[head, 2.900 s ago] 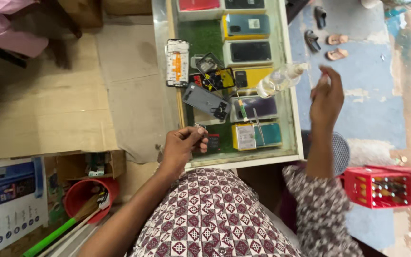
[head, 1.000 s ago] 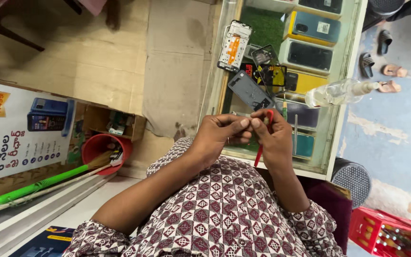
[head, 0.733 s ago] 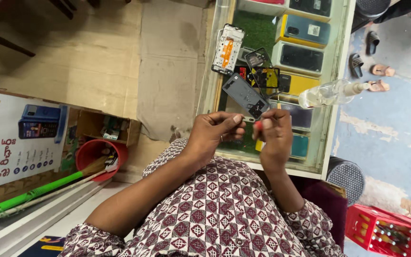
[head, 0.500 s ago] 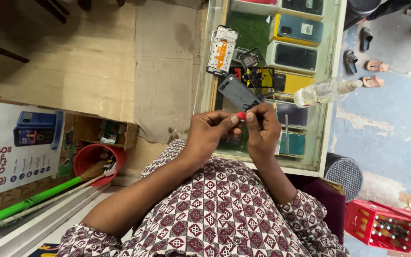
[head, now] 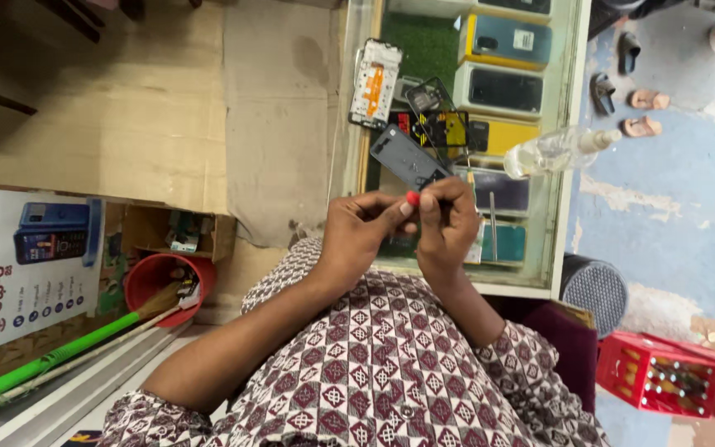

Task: The person sits at a glass display counter repairing a disassembled phone. They use a red-handled tool to pry and work on the phone body, then hold the exposed motherboard and use tweezers to pick at and manipulate small components on the board, at one point applying liquid from a bottle to the board.

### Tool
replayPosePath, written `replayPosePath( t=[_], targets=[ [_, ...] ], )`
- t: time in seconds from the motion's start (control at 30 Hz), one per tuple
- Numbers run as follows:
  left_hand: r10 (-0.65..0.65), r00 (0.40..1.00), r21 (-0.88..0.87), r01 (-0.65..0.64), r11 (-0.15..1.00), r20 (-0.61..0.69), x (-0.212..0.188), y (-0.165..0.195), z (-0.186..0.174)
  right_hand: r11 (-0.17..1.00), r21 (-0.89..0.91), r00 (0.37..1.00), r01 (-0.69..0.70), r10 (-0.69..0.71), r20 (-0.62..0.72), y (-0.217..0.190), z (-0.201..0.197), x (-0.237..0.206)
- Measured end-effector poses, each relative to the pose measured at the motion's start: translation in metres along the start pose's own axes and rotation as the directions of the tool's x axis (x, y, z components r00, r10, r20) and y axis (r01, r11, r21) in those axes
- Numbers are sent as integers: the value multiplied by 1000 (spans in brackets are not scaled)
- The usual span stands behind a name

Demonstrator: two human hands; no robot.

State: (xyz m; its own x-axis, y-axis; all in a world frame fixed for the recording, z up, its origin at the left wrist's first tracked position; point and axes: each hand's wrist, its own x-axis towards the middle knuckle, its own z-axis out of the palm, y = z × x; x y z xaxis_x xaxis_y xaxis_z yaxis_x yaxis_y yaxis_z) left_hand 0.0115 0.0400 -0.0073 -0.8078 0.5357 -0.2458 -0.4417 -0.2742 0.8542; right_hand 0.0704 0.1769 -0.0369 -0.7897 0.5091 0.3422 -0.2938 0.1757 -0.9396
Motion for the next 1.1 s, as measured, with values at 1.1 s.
replayPosePath(
  t=[1.1],
  targets=[
    [-138, 990, -219, 141, 965, 28, -26, 6, -4, 958, 86, 960, -273, 278, -40, -15, -50, -5]
  ],
)
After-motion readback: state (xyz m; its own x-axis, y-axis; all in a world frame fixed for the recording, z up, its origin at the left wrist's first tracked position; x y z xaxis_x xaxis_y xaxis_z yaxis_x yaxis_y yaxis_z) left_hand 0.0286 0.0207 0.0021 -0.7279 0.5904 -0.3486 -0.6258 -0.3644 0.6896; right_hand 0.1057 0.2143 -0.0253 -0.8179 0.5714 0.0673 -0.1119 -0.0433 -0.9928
